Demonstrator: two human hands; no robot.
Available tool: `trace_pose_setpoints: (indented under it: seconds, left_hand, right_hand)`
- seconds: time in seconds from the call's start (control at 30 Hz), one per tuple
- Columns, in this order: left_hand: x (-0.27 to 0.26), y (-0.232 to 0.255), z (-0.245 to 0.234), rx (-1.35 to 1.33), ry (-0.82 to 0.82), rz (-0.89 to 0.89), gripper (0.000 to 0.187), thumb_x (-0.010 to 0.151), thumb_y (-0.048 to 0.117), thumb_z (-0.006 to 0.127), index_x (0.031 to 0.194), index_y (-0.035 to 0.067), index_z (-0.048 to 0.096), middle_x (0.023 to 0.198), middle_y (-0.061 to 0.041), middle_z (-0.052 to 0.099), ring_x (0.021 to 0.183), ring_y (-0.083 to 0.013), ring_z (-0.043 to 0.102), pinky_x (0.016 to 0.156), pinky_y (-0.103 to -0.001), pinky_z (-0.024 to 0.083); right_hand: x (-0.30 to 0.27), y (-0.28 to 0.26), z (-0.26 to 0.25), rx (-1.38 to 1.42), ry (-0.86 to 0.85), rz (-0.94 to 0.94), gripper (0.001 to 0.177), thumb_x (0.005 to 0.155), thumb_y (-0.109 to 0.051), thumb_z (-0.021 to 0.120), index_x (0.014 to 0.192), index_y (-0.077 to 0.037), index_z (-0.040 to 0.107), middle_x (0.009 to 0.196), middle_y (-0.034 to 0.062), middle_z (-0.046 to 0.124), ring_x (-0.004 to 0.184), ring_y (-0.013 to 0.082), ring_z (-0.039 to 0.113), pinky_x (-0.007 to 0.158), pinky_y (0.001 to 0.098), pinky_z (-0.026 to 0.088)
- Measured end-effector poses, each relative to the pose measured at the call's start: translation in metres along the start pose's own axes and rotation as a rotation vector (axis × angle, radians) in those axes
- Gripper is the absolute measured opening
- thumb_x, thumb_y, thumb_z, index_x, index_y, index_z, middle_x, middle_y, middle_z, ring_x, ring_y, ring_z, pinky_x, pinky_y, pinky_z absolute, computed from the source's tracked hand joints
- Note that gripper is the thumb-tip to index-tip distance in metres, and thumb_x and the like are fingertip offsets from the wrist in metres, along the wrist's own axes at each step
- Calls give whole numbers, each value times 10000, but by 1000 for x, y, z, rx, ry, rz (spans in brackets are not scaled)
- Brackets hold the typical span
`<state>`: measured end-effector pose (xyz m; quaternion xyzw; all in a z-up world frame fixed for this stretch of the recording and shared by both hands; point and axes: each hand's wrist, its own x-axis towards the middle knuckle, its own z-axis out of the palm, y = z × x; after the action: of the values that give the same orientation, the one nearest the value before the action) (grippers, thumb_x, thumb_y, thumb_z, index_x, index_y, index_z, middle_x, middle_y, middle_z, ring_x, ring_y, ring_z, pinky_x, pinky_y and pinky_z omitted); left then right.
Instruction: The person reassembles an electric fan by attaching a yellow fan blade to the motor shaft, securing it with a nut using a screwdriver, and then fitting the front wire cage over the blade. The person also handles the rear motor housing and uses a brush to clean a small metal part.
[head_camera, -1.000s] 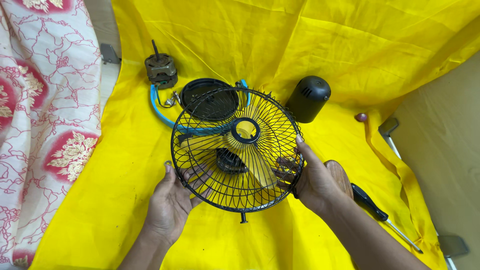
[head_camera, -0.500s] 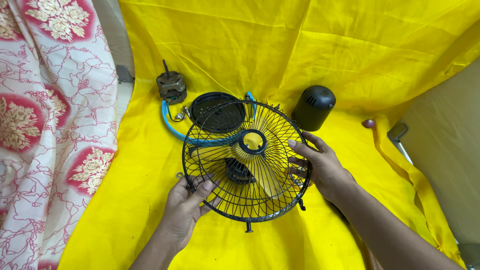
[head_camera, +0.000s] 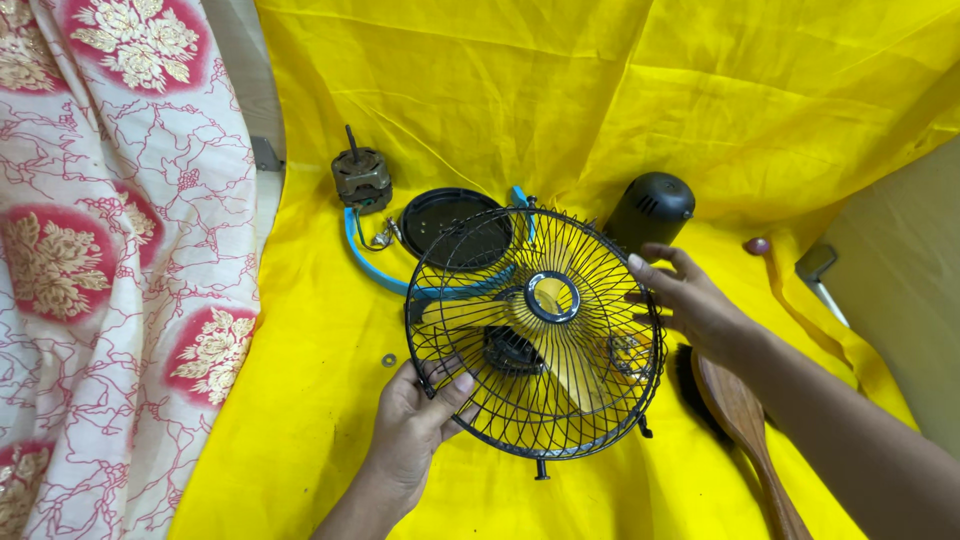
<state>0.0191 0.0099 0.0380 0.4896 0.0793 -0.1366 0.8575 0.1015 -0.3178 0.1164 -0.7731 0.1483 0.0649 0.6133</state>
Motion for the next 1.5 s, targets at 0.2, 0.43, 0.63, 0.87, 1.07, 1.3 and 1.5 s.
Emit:
trace_pose_setpoints:
  seconds: [0.2, 0.43, 0.63, 0.87, 1.07, 1.3, 1.5]
  left_hand:
    - [-3, 5, 3, -3, 13, -32, 319, 864, 197, 726, 1146, 104, 611, 1096, -19, 685, 1050, -154, 662, 901, -382, 558]
    - [-5, 1, 11, -99, 58, 5, 238, 911, 193, 663, 1061, 136, 487, 1130, -31, 643, 1125, -189, 637, 985, -473, 521]
    - [-3, -3, 18, -90, 92, 64, 219, 872, 162, 571, 1081, 136, 511, 1156, -54, 647, 1110, -228, 629, 959, -473, 515]
    - [2, -14, 28, -178, 177, 138, 275, 855, 269, 527, 1072, 105, 485, 1142, -110, 642, 1110, -312, 661, 876, -555, 528]
    - [-2, -6, 50, -176, 377, 64, 568, 861, 611, 543, 1163, 133, 485, 1134, -94, 628, 1069, -278, 656, 856, -532, 535]
    - [0, 0, 74, -9, 559, 111, 569, 761, 480, 789, 1107, 130, 503, 1148, -88, 609, 1022, -263, 687, 773, -463, 590]
    - [3, -3, 79, -96, 597, 137, 552, 769, 392, 802, 1107, 112, 468, 1118, -89, 598, 981, -280, 697, 754, -466, 603]
  right_hand:
    - [47, -13, 0, 11, -175, -146, 825, 898, -504, 614, 1567, -111, 334, 1498, 45, 514, 1256, 182, 573, 999, 402, 481]
    - [66, -6, 10, 98, -242, -175, 699, 951, -399, 618, 1525, -25, 477, 1298, 80, 634, 1068, 196, 636, 920, 399, 520]
    - [69, -9, 12, 107, -243, -51, 641, 887, -327, 537, 1504, -210, 414, 1278, -1, 648, 947, 191, 606, 856, 376, 503]
    - [69, -3, 7, 120, -214, -169, 489, 909, -405, 613, 1291, -102, 584, 1210, 26, 691, 951, 158, 620, 831, 334, 494]
    - [64, -3, 10, 123, -171, -165, 539, 843, -487, 720, 1210, -100, 643, 1117, 11, 726, 928, 122, 611, 806, 300, 490]
    - [49, -17, 14, 79, -61, -62, 531, 829, -477, 760, 1164, -77, 663, 1056, -2, 692, 915, 141, 623, 762, 323, 505]
    - [47, -19, 18, 162, -24, -69, 454, 831, -407, 796, 1082, -46, 683, 1011, 19, 702, 913, 130, 636, 732, 342, 548]
